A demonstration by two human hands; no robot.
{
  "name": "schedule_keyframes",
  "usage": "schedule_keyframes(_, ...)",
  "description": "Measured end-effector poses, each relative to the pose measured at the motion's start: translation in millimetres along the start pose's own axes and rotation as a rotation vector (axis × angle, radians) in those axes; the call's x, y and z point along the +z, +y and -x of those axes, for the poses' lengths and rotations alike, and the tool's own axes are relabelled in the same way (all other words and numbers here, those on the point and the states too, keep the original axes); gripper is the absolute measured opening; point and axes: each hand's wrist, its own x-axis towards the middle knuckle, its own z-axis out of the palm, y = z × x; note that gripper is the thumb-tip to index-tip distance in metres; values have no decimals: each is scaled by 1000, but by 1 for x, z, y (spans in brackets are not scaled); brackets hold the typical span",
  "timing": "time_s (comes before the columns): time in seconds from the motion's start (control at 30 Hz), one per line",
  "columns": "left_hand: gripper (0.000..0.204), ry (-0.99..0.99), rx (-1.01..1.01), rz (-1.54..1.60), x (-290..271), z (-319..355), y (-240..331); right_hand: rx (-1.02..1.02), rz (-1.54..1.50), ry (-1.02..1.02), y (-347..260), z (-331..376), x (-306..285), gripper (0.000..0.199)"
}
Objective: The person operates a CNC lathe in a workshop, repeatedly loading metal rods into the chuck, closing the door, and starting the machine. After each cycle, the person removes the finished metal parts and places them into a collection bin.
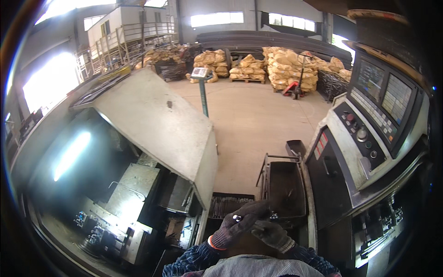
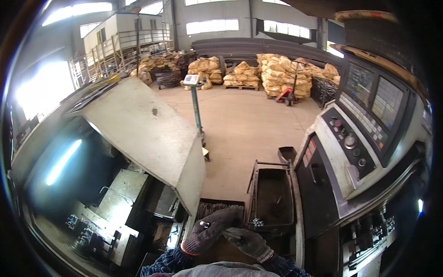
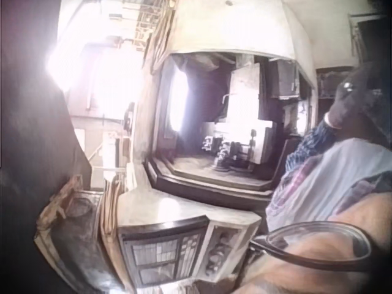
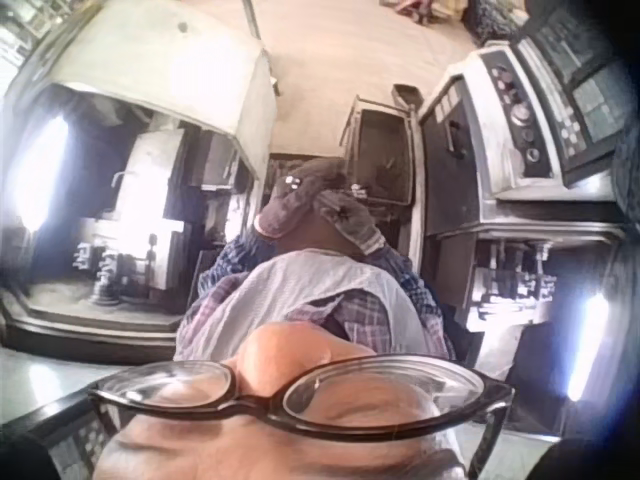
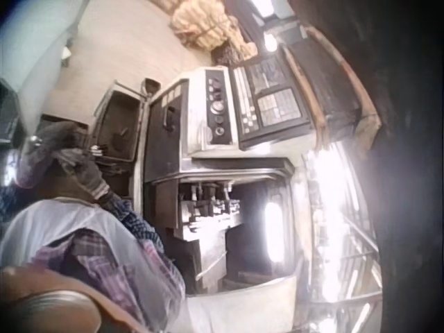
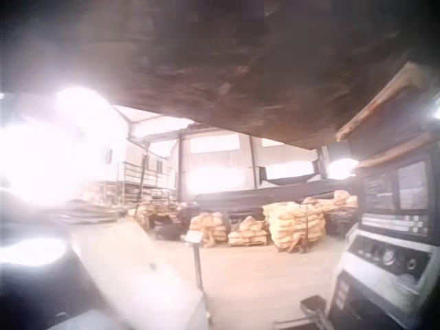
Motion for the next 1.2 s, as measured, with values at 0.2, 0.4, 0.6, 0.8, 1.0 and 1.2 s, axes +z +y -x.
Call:
schedule_keyframes(0.2,50,323,214,-260,-10,65,59,-26,-309,-328,-20,-61,51,32)
schedule_keyframes(0.4,51,976,559,-332,-40,147,84,-35,-563,-512,-6,-127,99,36)
schedule_keyframes(0.6,39,1648,793,-708,-55,221,128,117,-877,-507,-5,-207,135,31)
schedule_keyframes(0.8,31,2106,640,-1436,-49,280,125,190,-905,-473,-17,-296,163,25)
schedule_keyframes(1.0,20,2147,30,-2178,-36,298,95,456,-993,-524,-28,-337,153,22)
schedule_keyframes(1.2,24,2314,575,-1342,-17,278,108,426,-942,-675,-10,-348,144,24)
